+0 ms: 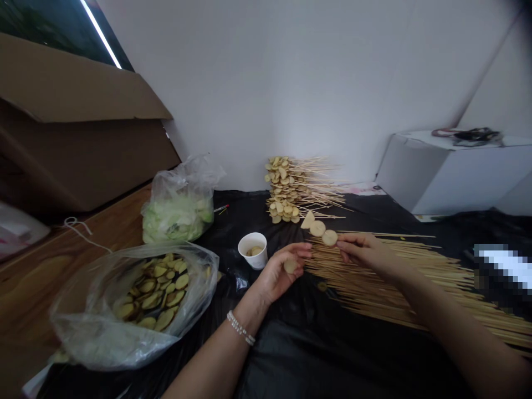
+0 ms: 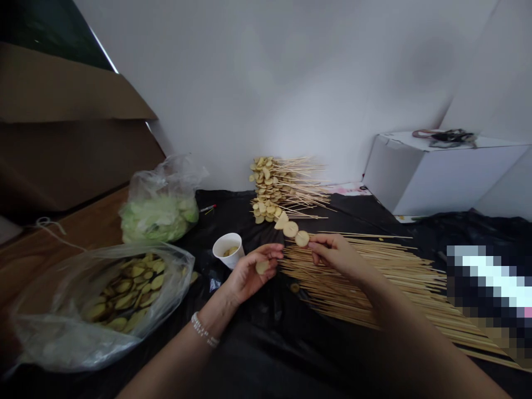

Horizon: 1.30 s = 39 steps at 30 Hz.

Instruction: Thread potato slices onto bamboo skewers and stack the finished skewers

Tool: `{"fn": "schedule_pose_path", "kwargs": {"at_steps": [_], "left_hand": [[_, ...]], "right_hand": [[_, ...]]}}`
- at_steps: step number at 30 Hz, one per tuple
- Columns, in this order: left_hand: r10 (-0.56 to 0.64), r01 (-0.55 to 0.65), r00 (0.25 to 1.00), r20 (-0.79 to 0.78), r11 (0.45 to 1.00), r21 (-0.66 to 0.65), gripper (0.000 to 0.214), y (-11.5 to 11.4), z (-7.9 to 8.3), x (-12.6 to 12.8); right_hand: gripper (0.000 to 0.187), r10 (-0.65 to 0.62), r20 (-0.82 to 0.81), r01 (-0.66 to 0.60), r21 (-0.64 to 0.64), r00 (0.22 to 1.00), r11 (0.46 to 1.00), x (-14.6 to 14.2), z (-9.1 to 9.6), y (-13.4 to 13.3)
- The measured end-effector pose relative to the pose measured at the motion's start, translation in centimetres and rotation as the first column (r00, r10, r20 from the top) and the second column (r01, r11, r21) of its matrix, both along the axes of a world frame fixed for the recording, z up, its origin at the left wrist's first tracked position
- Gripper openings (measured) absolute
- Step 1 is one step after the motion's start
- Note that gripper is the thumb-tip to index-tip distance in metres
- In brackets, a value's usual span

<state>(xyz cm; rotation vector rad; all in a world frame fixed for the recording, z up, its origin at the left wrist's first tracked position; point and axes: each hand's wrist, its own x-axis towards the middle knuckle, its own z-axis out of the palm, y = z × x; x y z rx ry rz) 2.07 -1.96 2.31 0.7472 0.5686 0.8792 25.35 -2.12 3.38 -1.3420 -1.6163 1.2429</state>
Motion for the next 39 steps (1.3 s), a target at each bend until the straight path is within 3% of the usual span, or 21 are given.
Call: {"fn": "schedule_pose_path", "kwargs": {"at_steps": [3, 7, 10, 12, 15, 20, 24, 27, 29, 30, 33, 39], "left_hand": [[-0.016, 0.021, 0.992, 0.129, 0.999, -0.04, 0.061, 0.2, -0.2, -0.2], [0.009, 0.0, 0.988, 0.155, 0.998, -0.058, 0.075, 0.5, -0.9, -0.3], [0.044, -0.033, 0.989, 0.144, 0.997, -0.076, 0.069, 0.6, -1.1, -0.1], [0.073, -0.065, 0.991, 0.115, 0.995, -0.077, 0.053, 0.5, -0.8, 0.0], [0.08, -0.08, 0.997, -0.003, 0.997, -0.005, 0.033, 0.0, 0.5, 0.0], [0.13, -0.104, 0.981, -0.147, 0.98, 0.17, 0.03, -0.7, 4.4, -1.0], [0.24, -0.159, 0.946, -0.216, 0.928, 0.338, 0.023, -0.1, 6.7, -3.1], [0.441, -0.222, 0.818, -0.369, 0.835, 0.504, 0.027, 1.1, 6.4, -5.3], [0.619, -0.246, 0.633, -0.464, 0.73, 0.638, 0.025, 1.8, 5.4, -6.7], [0.665, -0.213, 0.536, -0.521, 0.703, 0.678, 0.024, 2.1, 4.8, -7.4], [0.696, -0.083, 0.314, -0.645, 0.697, 0.712, 0.022, 2.4, 3.1, -8.6], [0.678, 0.027, 0.224, -0.701, 0.714, 0.699, 0.03, 2.0, 2.7, -8.6]], "right_hand": [[0.034, 0.016, -0.015, -0.016, 0.006, 1.0, 1.0, 0.0, -0.1, 0.1], [0.036, 0.017, -0.007, -0.017, -0.015, 1.0, 1.0, 0.0, -0.2, 0.1], [0.037, 0.008, 0.028, -0.008, -0.002, 1.0, 1.0, 0.0, -0.2, 0.1], [0.037, 0.003, 0.045, -0.003, 0.003, 0.999, 1.0, -0.1, -0.2, 0.1], [0.038, -0.001, 0.05, 0.0, 0.013, 0.999, 1.0, -0.2, -0.3, 0.1], [0.038, 0.032, 0.059, -0.035, 0.058, 0.998, 0.998, -0.1, -0.4, 0.1], [0.036, 0.024, 0.082, -0.029, 0.07, 0.996, 0.997, -0.2, -0.1, 0.0], [0.036, 0.004, 0.101, -0.012, 0.074, 0.995, 0.997, -0.4, 0.2, -0.2], [0.036, 0.011, 0.104, -0.021, 0.096, 0.995, 0.995, -0.5, 0.3, -0.3], [0.036, 0.016, 0.104, -0.026, 0.098, 0.994, 0.995, -0.5, 0.4, -0.3], [0.038, 0.023, 0.107, -0.029, 0.056, 0.994, 0.998, -0.6, 0.3, -0.4], [0.041, 0.035, 0.113, -0.039, 0.036, 0.993, 0.999, -0.3, -0.4, 0.0]]}}
